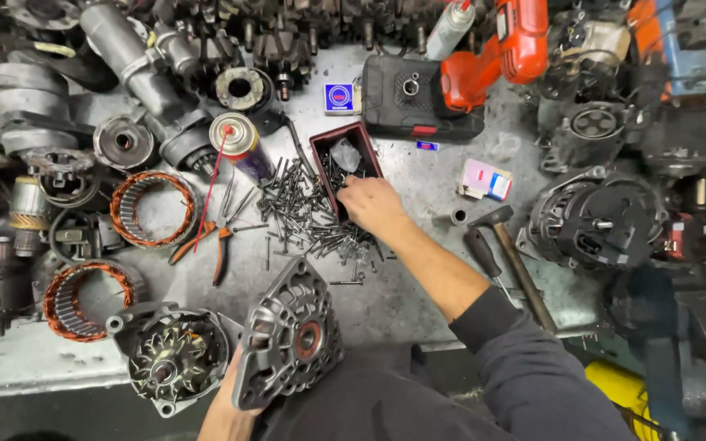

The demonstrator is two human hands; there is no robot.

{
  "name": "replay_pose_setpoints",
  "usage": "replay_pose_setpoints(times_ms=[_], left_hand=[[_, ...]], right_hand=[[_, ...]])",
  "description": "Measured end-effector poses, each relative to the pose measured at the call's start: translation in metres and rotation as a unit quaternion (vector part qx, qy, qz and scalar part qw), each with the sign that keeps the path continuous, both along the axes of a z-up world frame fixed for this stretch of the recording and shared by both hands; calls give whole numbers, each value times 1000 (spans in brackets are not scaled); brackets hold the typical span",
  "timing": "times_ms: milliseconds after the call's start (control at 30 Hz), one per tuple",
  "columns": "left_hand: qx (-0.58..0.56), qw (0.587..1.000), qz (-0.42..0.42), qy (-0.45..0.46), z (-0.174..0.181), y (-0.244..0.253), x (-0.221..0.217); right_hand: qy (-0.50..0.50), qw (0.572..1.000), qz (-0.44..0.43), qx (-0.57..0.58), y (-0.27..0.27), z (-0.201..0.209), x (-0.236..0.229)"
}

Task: The person wipes a metal component with a cloth, then places it into an alternator housing. They insert several screws by hand and use a cordless drill to tighten them. The person continues to insert and tighten additional screws into the alternator housing using both the drill and a manual screwdriver.

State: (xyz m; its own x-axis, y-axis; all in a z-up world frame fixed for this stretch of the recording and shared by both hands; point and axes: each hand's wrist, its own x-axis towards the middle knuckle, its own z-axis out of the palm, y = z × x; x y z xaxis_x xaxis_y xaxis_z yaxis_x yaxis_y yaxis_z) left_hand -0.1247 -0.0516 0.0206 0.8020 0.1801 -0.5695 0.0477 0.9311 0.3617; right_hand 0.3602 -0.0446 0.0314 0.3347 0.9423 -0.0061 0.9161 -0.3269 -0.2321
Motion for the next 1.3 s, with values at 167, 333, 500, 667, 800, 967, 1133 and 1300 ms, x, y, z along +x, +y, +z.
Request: replay_pose_setpoints(times_ms=[167,333,500,667,800,967,1133,1300], left_hand=[[-21,1000,12,1,33,32,56],[-38,999,36,-8,24,65,112],[1,994,43,103,-17,72,112],[0,996,65,63,-40,66,95],[21,997,61,32,-28,66,97],[21,989,59,134,-21,63,96],[-45,988,4,147,17,40,130],[-49,988,-67,133,40,-14,80]], right_hand=[[-35,999,18,8,3,-9,3],[-54,997,28,56,5,-16,7],[-101,990,58,81,11,-29,17],[-90,994,66,-10,16,-19,19],[-69,995,61,-42,15,13,15],[-89,986,-14,138,-19,50,-1],[354,854,-273,266,-92,66,-44],[608,605,-311,410,-156,83,-99]])
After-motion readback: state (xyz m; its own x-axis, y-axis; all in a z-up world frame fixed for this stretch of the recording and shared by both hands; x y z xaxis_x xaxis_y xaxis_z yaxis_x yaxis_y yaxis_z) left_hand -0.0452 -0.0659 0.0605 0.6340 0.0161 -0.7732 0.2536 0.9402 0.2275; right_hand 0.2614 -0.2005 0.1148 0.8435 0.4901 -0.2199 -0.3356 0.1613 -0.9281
